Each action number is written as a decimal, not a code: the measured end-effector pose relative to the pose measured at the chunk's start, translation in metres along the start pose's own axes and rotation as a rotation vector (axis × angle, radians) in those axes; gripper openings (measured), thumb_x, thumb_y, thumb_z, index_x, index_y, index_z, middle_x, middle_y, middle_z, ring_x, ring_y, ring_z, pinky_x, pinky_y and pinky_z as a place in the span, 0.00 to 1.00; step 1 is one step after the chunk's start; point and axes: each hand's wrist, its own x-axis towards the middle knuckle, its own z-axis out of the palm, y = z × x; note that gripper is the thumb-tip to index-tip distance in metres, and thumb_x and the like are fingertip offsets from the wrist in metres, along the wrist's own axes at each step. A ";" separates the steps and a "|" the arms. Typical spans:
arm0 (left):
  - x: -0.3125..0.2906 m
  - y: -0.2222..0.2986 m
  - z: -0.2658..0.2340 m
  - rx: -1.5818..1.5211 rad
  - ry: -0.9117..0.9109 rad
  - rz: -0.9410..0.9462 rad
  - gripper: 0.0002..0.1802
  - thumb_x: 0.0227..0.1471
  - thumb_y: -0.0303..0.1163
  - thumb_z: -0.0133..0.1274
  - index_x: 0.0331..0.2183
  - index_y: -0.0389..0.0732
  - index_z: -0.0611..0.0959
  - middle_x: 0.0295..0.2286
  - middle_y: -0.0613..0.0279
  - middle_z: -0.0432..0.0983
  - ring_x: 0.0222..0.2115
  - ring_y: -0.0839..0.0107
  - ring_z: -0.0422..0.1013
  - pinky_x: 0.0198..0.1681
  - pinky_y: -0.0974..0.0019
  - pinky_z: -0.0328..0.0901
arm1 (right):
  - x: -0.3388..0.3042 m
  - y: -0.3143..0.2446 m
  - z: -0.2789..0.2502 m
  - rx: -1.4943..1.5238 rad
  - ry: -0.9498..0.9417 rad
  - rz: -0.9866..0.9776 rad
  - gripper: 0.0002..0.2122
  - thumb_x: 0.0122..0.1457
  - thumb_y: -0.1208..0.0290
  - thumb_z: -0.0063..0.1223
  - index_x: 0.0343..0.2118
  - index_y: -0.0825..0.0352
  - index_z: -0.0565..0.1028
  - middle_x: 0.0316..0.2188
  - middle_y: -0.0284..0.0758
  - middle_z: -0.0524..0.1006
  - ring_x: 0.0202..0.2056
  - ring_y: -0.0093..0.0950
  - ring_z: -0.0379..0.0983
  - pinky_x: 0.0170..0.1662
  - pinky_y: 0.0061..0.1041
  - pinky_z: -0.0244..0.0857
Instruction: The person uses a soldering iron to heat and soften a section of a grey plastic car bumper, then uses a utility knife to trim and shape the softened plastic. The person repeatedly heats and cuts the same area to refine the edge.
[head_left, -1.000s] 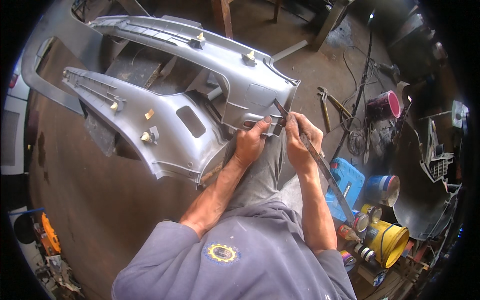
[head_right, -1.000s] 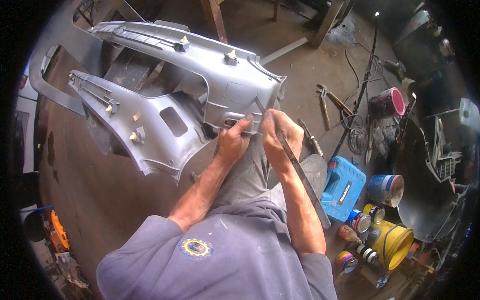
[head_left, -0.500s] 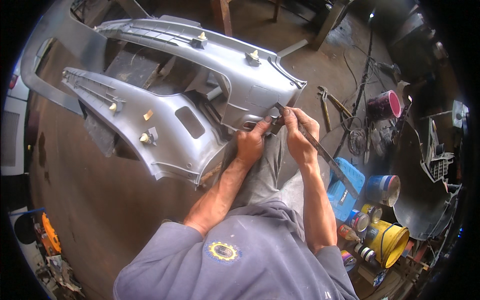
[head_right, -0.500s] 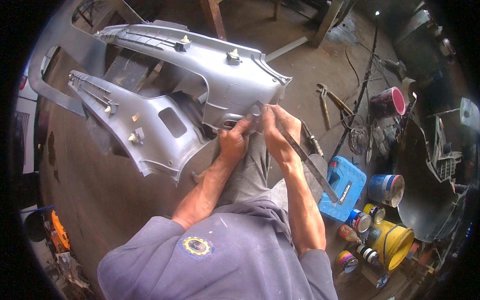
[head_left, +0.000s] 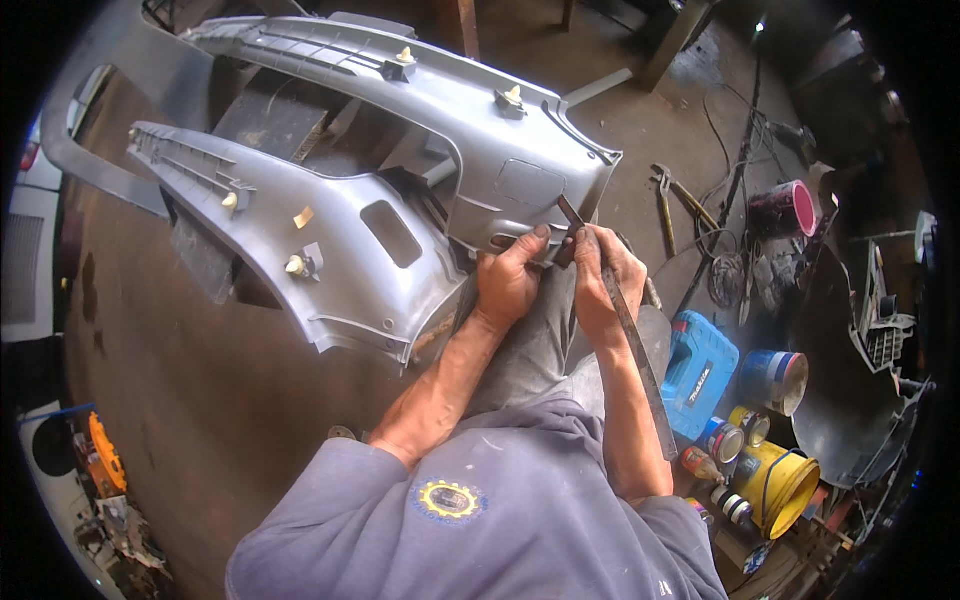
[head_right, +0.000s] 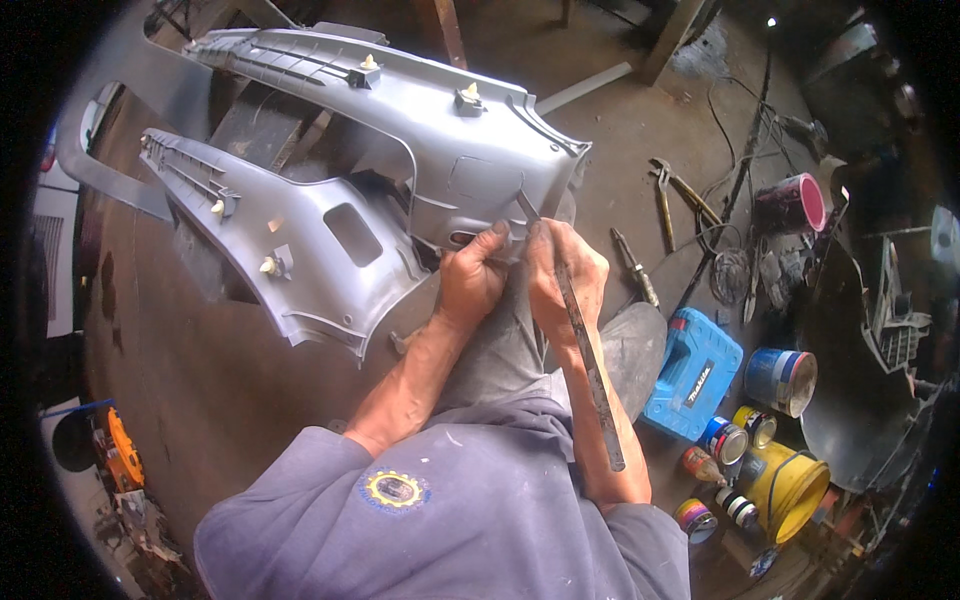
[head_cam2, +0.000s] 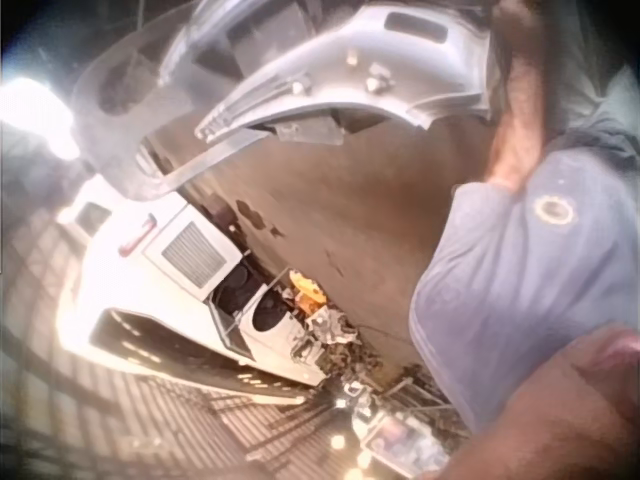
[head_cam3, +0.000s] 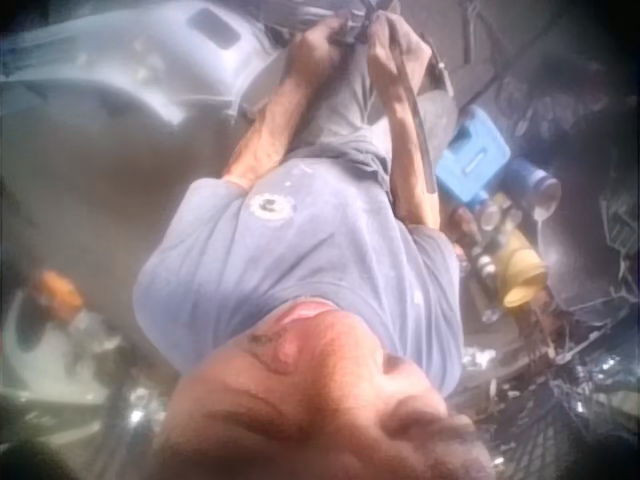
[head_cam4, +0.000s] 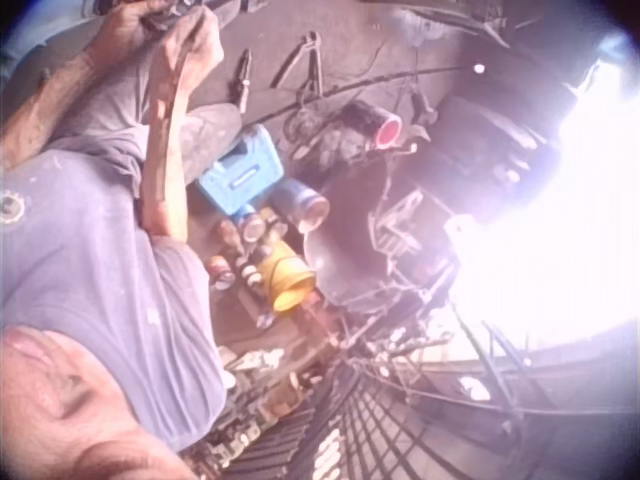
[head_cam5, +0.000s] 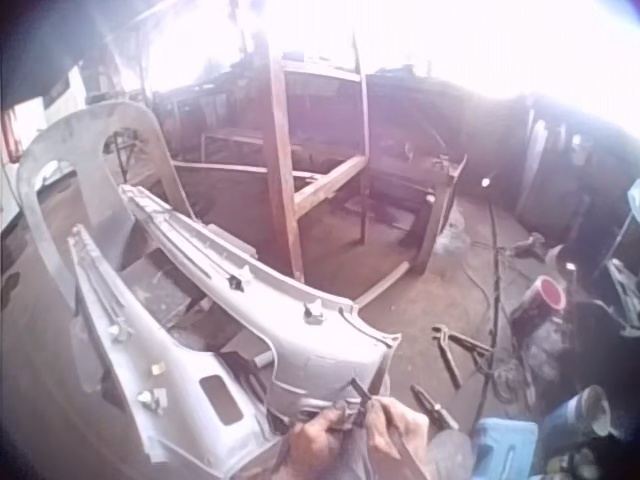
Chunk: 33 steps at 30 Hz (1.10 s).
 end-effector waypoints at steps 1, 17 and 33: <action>0.000 0.001 -0.001 -0.009 -0.011 -0.007 0.06 0.59 0.24 0.55 0.37 0.33 0.84 0.31 0.59 0.80 0.32 0.69 0.75 0.35 0.64 0.70 | 0.001 0.000 0.001 0.015 0.001 -0.006 0.09 0.63 0.71 0.51 0.37 0.72 0.79 0.24 0.39 0.79 0.27 0.25 0.75 0.34 0.25 0.68; 0.009 0.001 0.001 -0.411 0.053 -0.300 0.08 0.57 0.29 0.57 0.35 0.33 0.85 0.33 0.62 0.81 0.35 0.70 0.75 0.39 0.63 0.69 | 0.012 0.022 0.032 -0.112 0.100 -0.295 0.06 0.58 0.73 0.53 0.35 0.70 0.77 0.28 0.43 0.77 0.32 0.42 0.74 0.37 0.38 0.69; 0.006 0.000 0.017 -0.706 0.250 -0.337 0.20 0.50 0.15 0.56 0.46 0.38 0.78 0.43 0.62 0.76 0.45 0.68 0.72 0.50 0.64 0.67 | -0.049 -0.039 -0.059 -0.102 0.085 -0.002 0.08 0.61 0.72 0.49 0.34 0.69 0.79 0.28 0.42 0.78 0.29 0.37 0.77 0.36 0.31 0.70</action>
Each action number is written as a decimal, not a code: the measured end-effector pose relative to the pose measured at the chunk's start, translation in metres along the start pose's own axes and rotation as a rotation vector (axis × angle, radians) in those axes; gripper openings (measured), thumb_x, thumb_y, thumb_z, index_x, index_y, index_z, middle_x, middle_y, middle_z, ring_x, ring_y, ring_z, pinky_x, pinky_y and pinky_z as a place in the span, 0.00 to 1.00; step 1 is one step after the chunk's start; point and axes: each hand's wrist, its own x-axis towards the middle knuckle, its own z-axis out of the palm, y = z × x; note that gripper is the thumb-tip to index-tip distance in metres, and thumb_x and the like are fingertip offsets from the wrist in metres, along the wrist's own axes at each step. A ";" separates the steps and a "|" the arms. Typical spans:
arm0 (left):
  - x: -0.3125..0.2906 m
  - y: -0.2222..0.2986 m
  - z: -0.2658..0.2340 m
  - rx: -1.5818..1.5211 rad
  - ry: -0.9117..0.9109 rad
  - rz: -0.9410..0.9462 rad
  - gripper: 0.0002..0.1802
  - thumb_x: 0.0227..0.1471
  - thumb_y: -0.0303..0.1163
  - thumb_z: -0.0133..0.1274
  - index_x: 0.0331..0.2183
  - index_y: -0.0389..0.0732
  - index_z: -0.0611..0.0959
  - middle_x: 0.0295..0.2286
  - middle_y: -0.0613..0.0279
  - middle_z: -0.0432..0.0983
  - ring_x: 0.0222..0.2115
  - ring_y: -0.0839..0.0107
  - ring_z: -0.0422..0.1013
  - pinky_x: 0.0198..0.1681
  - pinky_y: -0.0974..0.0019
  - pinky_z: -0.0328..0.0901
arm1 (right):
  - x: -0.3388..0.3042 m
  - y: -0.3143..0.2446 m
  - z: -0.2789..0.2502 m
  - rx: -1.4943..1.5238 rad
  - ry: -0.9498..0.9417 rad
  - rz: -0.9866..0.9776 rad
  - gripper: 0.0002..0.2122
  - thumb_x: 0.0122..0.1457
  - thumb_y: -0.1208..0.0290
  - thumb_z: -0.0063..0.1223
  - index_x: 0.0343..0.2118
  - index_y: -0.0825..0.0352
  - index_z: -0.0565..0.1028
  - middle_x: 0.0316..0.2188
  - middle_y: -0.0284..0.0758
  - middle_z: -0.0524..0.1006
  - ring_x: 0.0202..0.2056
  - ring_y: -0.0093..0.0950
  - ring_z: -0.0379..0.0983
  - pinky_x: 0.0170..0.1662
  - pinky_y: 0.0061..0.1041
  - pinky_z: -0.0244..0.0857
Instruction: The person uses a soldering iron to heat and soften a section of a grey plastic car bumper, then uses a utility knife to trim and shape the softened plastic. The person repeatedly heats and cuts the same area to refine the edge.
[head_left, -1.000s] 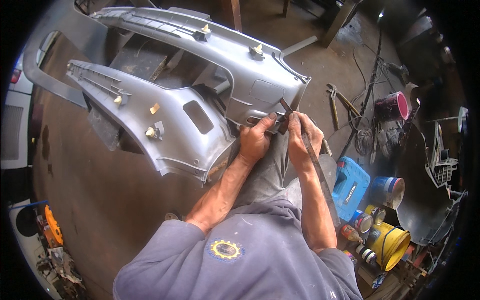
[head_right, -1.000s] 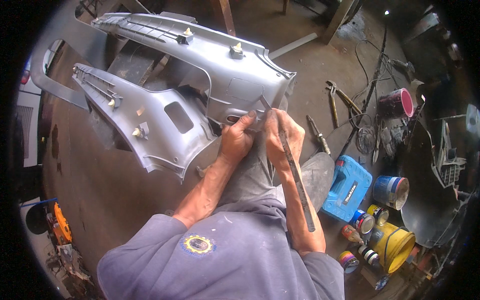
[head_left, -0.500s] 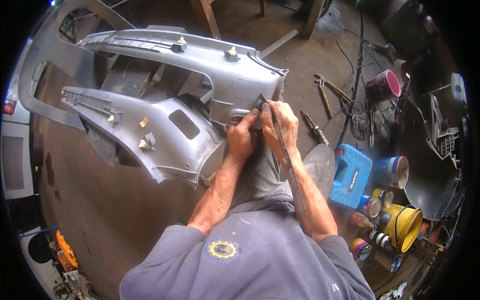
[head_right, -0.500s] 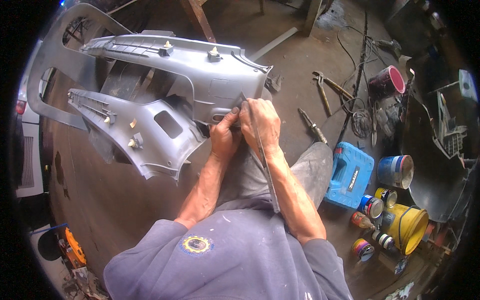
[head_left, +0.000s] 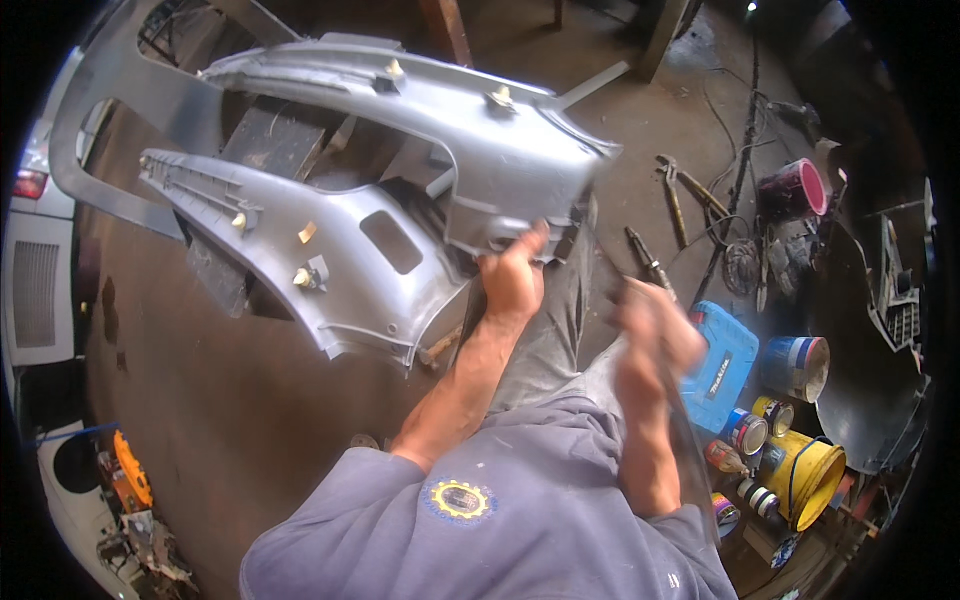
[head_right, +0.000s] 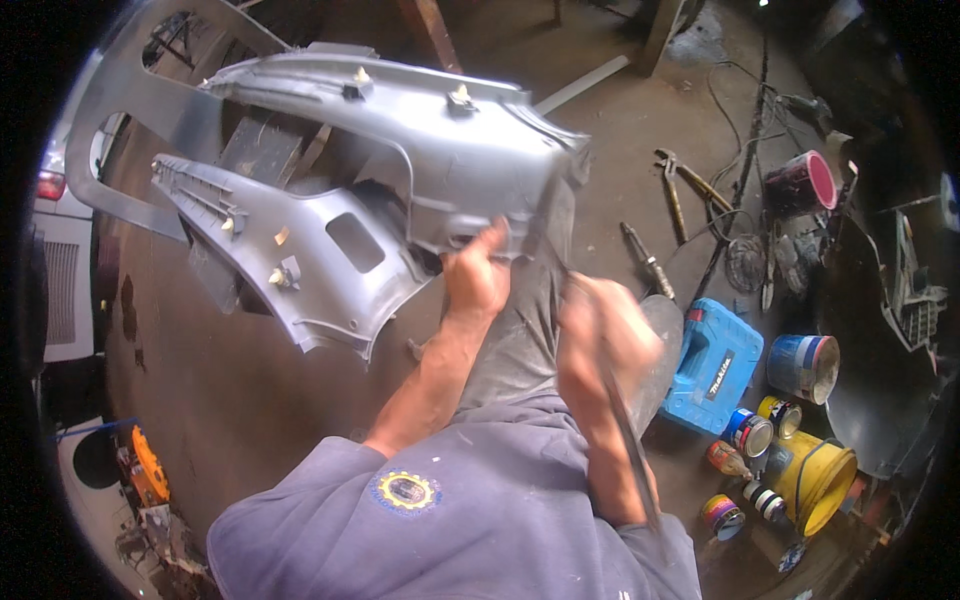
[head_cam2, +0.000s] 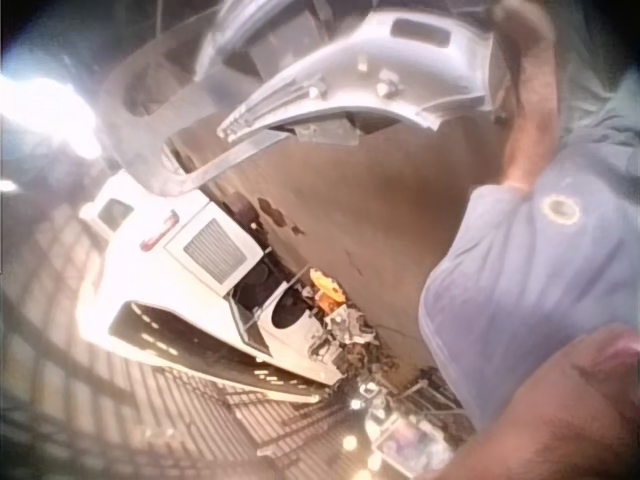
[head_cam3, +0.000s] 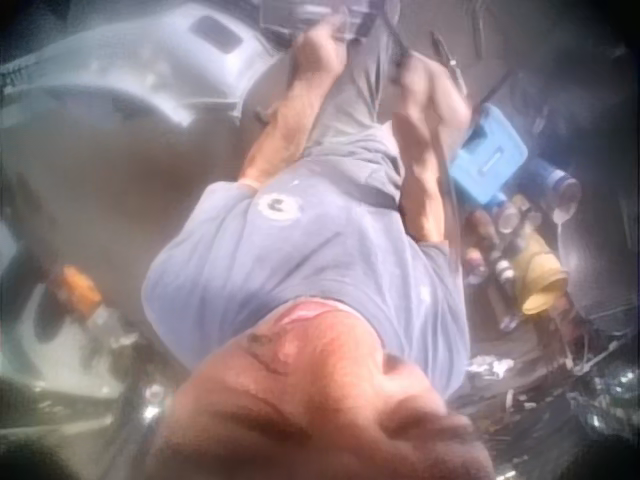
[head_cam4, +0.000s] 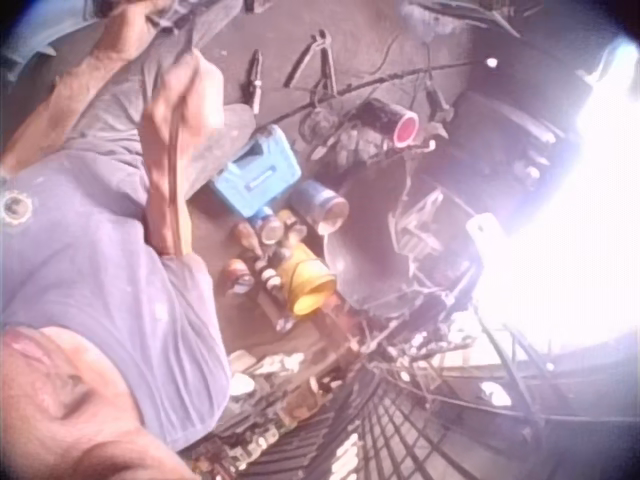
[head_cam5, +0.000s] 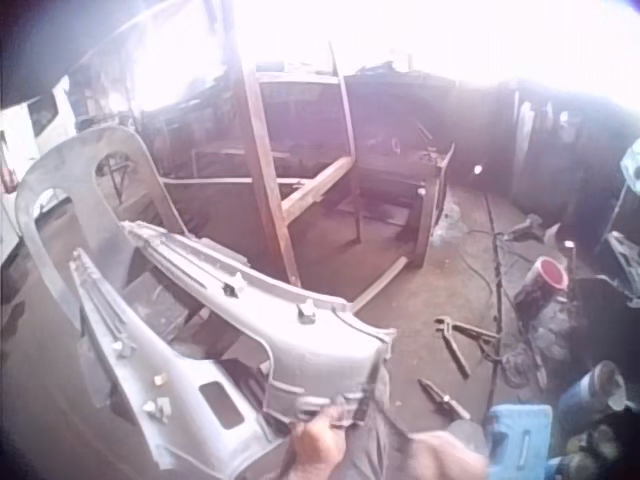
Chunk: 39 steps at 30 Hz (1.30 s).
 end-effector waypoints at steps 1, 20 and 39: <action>0.007 0.004 -0.003 0.074 0.056 -0.051 0.19 0.50 0.17 0.57 0.46 0.38 0.78 0.43 0.62 0.77 0.44 0.69 0.72 0.50 0.64 0.66 | -0.013 -0.001 -0.026 -0.136 0.119 0.020 0.12 0.64 0.68 0.44 0.34 0.68 0.79 0.29 0.37 0.79 0.28 0.30 0.76 0.34 0.29 0.70; 0.006 0.008 -0.007 -0.199 -0.246 -0.244 0.16 0.59 0.21 0.52 0.50 0.36 0.76 0.46 0.60 0.74 0.49 0.66 0.70 0.58 0.59 0.63 | 0.023 0.028 0.034 0.553 0.180 0.043 0.09 0.62 0.80 0.56 0.45 0.72 0.79 0.36 0.36 0.81 0.36 0.20 0.78 0.39 0.18 0.71; 0.008 0.003 -0.008 -0.206 -0.315 -0.256 0.13 0.63 0.24 0.48 0.49 0.34 0.75 0.43 0.58 0.75 0.47 0.66 0.71 0.56 0.60 0.64 | 0.014 0.032 0.077 0.135 0.257 -0.293 0.08 0.61 0.83 0.54 0.43 0.75 0.75 0.34 0.47 0.82 0.36 0.34 0.82 0.39 0.28 0.75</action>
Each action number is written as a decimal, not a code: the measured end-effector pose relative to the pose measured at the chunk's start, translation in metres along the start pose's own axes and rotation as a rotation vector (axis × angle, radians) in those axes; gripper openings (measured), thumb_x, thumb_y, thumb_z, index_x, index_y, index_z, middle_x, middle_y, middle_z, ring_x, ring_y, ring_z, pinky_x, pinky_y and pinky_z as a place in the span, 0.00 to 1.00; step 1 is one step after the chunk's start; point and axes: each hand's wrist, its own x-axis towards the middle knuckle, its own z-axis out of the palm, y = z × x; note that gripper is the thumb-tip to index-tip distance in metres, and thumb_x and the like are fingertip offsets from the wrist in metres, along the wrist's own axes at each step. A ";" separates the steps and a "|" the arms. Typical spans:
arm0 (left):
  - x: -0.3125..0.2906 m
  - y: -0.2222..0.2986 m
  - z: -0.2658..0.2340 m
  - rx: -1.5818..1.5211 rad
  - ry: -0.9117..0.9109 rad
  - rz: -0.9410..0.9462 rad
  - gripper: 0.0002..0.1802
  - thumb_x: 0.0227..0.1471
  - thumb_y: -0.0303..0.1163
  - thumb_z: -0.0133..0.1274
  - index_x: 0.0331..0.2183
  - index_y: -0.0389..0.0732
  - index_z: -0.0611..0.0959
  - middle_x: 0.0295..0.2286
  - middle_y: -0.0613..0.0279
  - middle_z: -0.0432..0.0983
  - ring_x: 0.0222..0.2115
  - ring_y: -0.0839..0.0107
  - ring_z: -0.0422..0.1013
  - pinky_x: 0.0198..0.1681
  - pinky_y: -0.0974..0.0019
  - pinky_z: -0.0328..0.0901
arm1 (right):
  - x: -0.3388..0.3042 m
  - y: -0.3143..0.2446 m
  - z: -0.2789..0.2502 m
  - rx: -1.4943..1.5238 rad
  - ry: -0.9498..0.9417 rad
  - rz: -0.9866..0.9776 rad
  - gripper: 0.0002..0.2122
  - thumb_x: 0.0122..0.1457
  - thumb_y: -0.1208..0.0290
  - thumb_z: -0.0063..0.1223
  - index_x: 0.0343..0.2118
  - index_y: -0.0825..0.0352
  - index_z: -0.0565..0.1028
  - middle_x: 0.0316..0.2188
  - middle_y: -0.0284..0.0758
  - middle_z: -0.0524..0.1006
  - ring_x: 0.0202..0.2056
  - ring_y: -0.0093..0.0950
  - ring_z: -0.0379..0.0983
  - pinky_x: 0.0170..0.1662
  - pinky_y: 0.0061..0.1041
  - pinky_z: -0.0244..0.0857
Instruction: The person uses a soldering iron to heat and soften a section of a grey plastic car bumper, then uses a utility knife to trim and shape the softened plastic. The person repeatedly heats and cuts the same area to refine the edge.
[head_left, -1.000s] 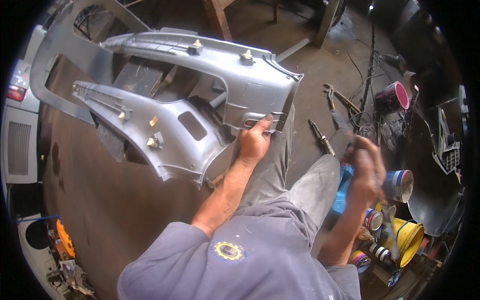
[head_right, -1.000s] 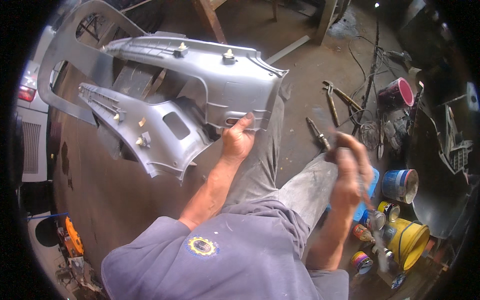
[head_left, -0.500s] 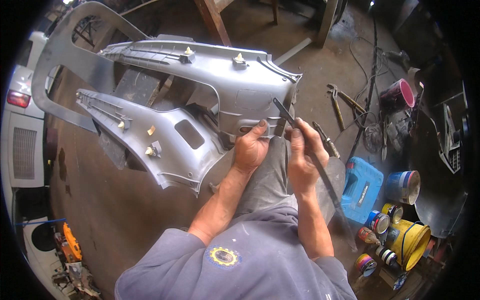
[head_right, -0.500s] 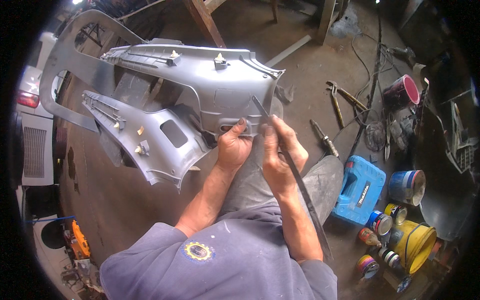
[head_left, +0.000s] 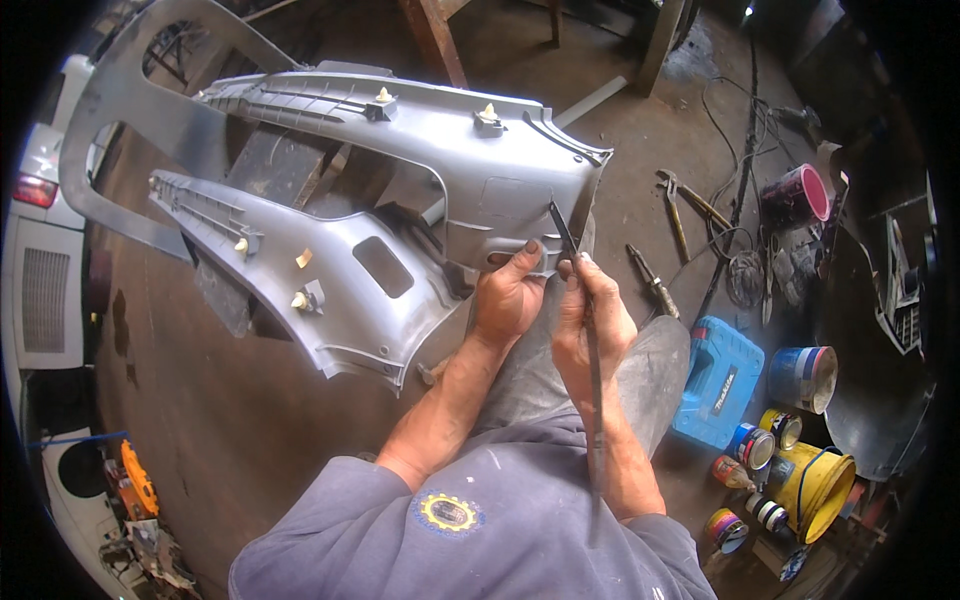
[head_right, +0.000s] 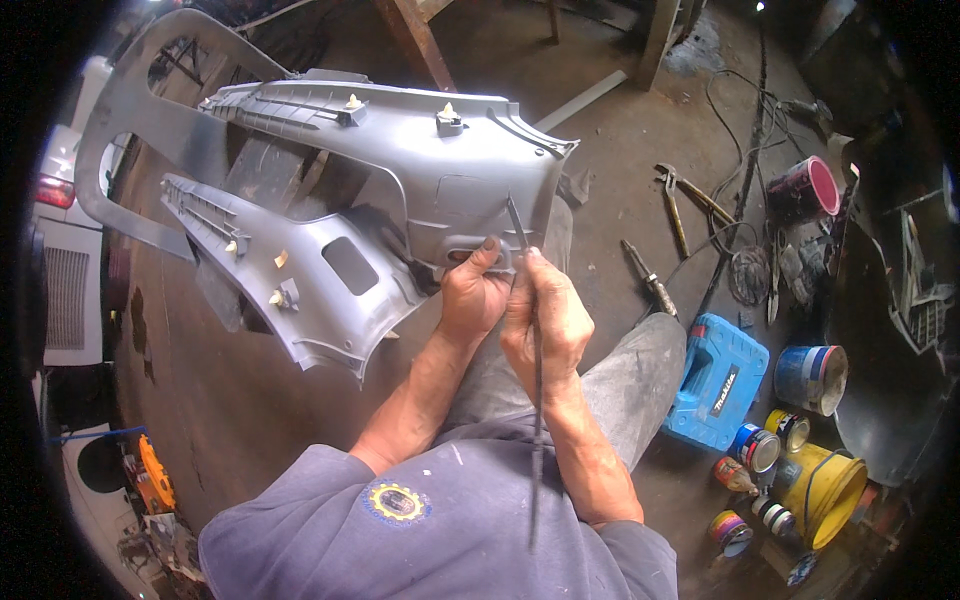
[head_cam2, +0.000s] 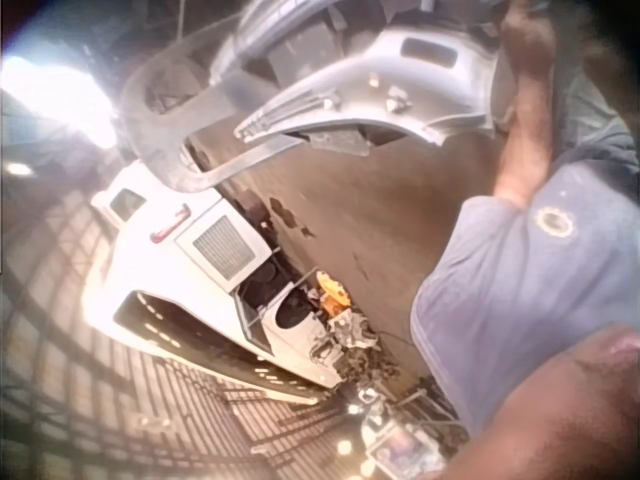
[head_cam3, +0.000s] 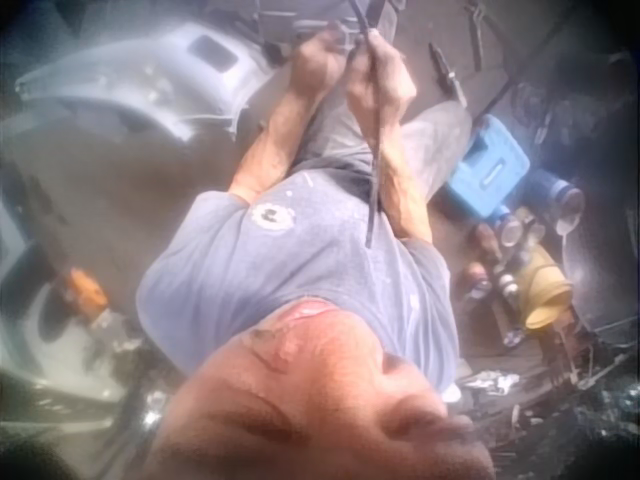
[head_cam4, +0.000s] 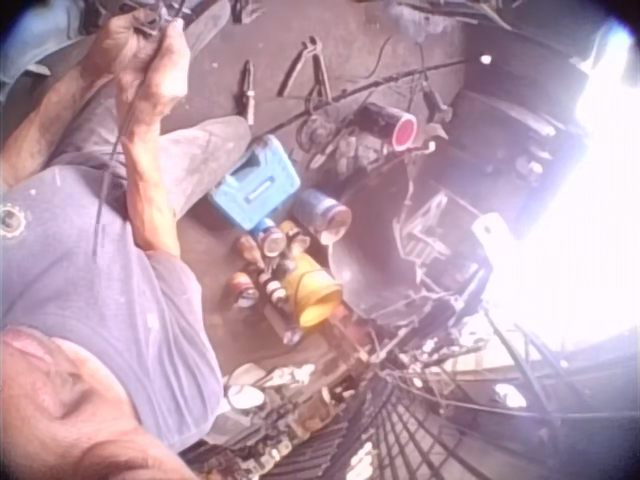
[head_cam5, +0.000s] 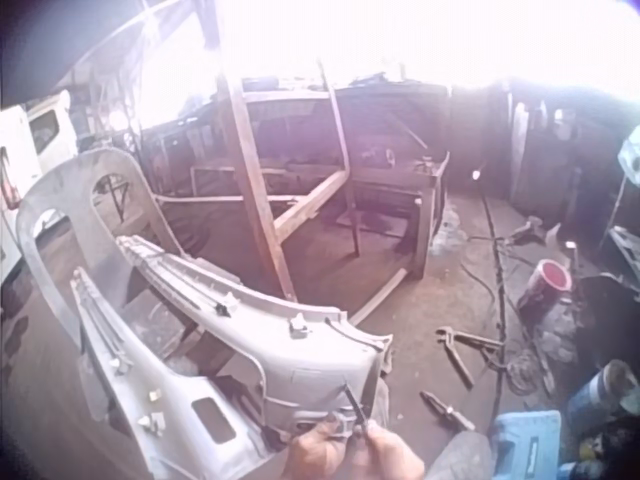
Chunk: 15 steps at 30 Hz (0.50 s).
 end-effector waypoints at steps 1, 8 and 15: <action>0.001 -0.001 -0.004 -0.020 -0.001 -0.026 0.13 0.63 0.24 0.48 0.48 0.33 0.76 0.43 0.57 0.75 0.47 0.66 0.71 0.56 0.61 0.64 | 0.000 -0.001 0.001 -0.018 -0.009 -0.026 0.08 0.61 0.83 0.54 0.43 0.75 0.75 0.33 0.47 0.82 0.36 0.35 0.83 0.39 0.28 0.75; 0.001 -0.001 -0.016 0.001 0.081 -0.117 0.11 0.63 0.24 0.48 0.46 0.31 0.77 0.42 0.57 0.76 0.46 0.68 0.72 0.54 0.64 0.65 | 0.001 0.002 0.013 -0.028 0.012 -0.006 0.09 0.56 0.84 0.55 0.41 0.75 0.77 0.32 0.49 0.80 0.34 0.43 0.81 0.38 0.33 0.75; -0.004 0.006 -0.009 0.432 0.028 -0.028 0.13 0.62 0.23 0.49 0.48 0.31 0.77 0.45 0.56 0.77 0.47 0.67 0.72 0.56 0.64 0.64 | 0.014 0.012 0.026 0.022 0.039 0.017 0.10 0.55 0.84 0.54 0.41 0.72 0.77 0.31 0.49 0.80 0.32 0.43 0.81 0.35 0.33 0.74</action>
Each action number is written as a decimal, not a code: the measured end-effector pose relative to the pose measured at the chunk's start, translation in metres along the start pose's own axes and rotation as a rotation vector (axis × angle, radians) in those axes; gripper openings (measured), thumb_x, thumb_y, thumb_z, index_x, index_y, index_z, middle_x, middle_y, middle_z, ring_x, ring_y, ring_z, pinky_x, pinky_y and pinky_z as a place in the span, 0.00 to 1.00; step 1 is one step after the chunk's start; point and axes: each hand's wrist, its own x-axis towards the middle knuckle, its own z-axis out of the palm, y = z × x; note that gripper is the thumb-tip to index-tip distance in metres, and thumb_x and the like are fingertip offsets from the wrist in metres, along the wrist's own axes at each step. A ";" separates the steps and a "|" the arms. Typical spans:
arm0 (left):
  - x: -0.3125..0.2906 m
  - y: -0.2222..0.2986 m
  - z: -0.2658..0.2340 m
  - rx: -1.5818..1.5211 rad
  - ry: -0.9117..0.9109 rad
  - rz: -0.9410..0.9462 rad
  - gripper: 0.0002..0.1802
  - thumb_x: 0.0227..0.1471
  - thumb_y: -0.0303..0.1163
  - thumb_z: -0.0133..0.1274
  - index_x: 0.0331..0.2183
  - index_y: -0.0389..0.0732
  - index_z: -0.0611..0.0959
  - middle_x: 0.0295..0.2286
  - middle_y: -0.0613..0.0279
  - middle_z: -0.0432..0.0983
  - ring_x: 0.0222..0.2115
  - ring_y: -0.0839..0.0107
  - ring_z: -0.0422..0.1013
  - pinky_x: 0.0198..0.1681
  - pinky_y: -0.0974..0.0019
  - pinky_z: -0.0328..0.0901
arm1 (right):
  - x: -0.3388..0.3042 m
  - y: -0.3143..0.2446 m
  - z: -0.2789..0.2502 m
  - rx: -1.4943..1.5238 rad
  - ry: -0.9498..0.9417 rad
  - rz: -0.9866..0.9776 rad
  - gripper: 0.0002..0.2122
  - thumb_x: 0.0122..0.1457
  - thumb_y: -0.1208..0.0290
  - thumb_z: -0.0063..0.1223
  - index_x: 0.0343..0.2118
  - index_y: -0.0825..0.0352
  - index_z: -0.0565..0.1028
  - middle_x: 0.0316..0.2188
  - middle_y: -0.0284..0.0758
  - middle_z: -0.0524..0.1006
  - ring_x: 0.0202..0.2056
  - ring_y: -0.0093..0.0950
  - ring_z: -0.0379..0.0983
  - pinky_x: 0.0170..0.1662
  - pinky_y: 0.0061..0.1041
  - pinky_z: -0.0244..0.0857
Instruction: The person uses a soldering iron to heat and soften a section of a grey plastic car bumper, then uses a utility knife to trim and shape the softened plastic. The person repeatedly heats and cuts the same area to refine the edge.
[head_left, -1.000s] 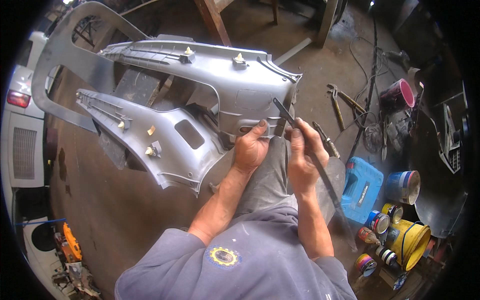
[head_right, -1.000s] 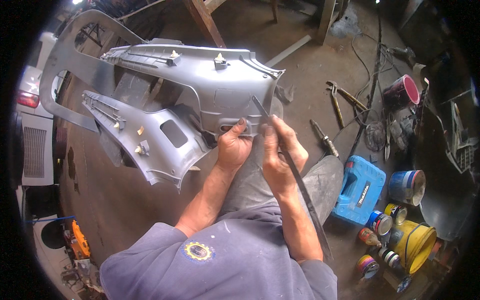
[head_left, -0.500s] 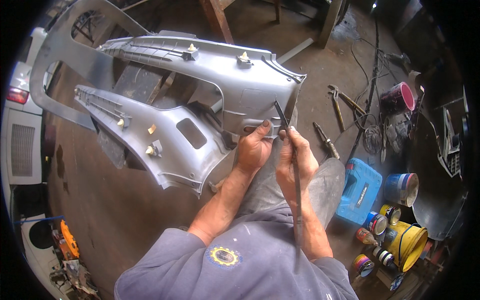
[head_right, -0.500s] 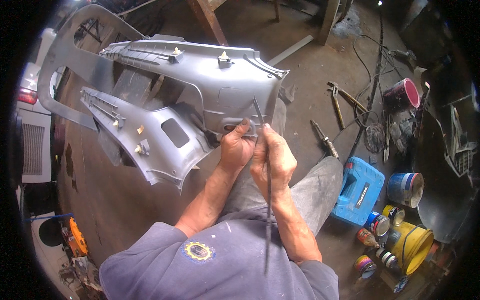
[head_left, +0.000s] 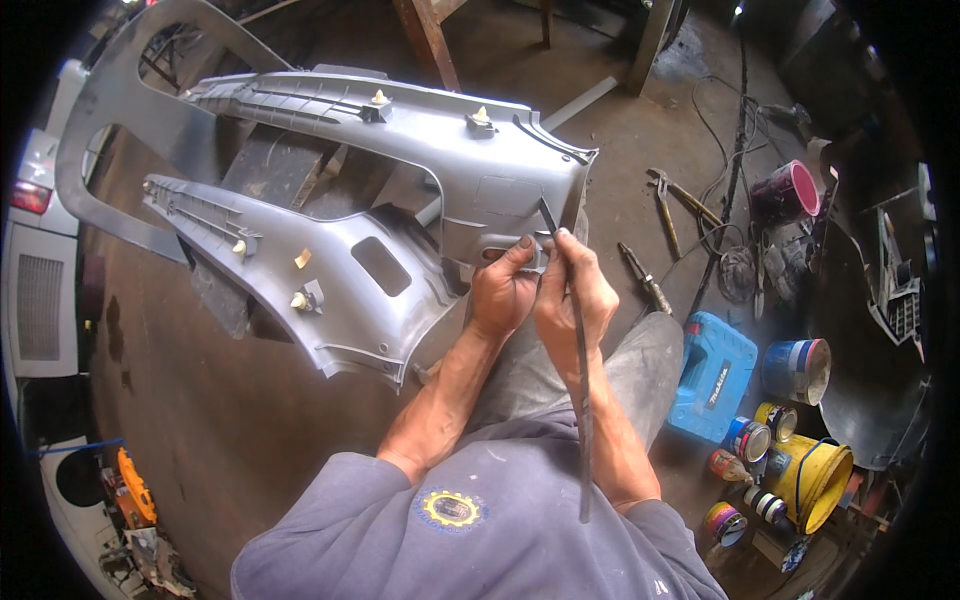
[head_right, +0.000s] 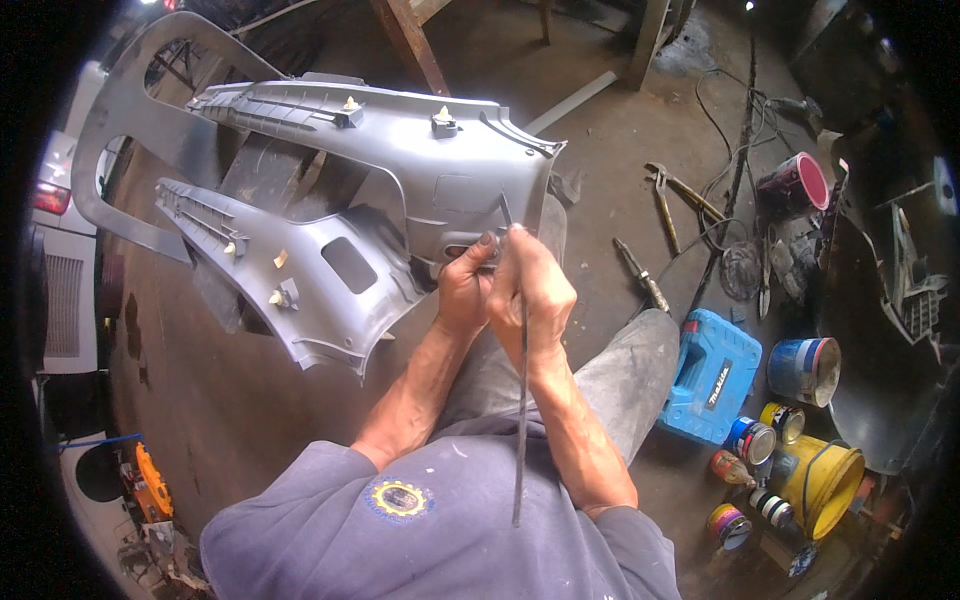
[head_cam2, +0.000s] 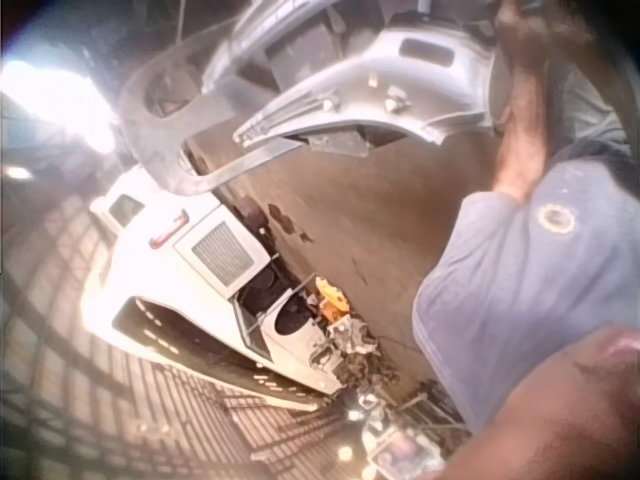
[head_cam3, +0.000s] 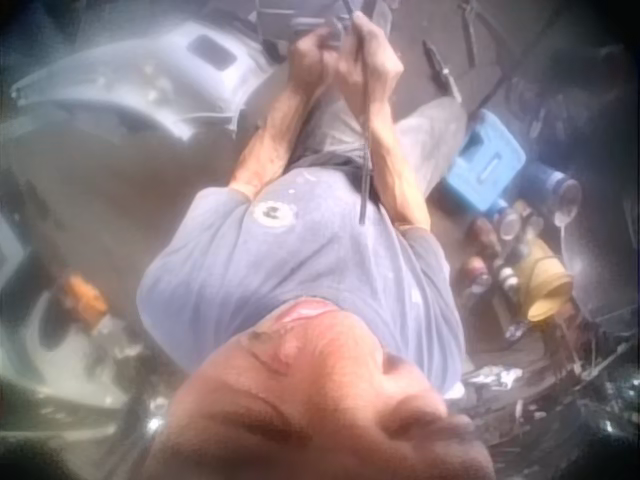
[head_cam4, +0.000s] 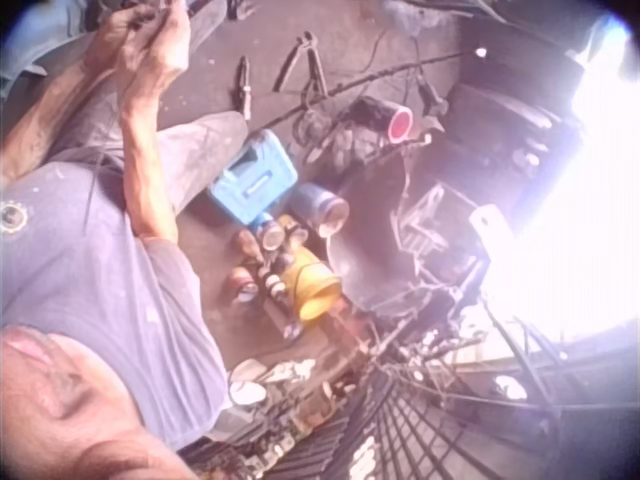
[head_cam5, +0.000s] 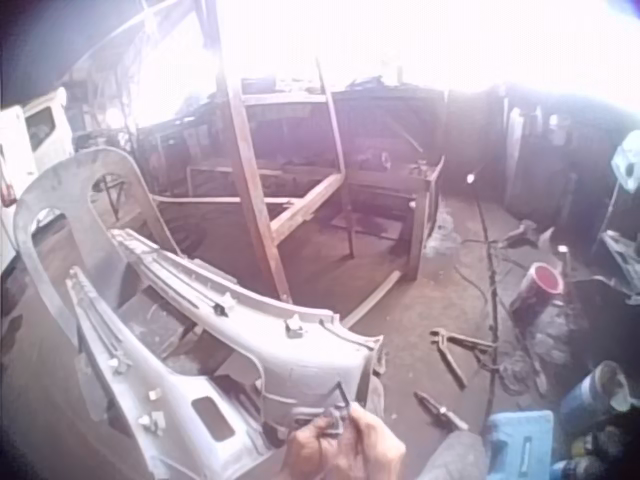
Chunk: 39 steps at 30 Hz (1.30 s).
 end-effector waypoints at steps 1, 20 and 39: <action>-0.001 -0.001 0.006 -0.163 -0.001 -0.001 0.13 0.62 0.23 0.49 0.48 0.32 0.77 0.45 0.56 0.77 0.48 0.67 0.72 0.56 0.64 0.64 | 0.005 0.001 0.002 -0.002 -0.002 -0.002 0.10 0.56 0.83 0.54 0.41 0.72 0.77 0.30 0.48 0.80 0.32 0.43 0.81 0.35 0.33 0.74; 0.012 -0.002 0.018 -0.166 0.128 0.211 0.10 0.59 0.23 0.52 0.44 0.33 0.81 0.41 0.59 0.79 0.42 0.70 0.74 0.48 0.66 0.67 | 0.027 0.025 0.004 0.068 -0.176 0.058 0.06 0.59 0.82 0.59 0.39 0.71 0.77 0.29 0.39 0.82 0.31 0.21 0.79 0.34 0.20 0.71; 0.004 -0.006 0.001 0.279 0.067 0.265 0.08 0.55 0.23 0.59 0.39 0.34 0.84 0.35 0.63 0.82 0.36 0.74 0.75 0.42 0.69 0.67 | 0.084 0.014 -0.019 -0.015 -0.539 0.081 0.03 0.57 0.76 0.58 0.33 0.67 0.77 0.25 0.41 0.80 0.25 0.33 0.80 0.30 0.28 0.70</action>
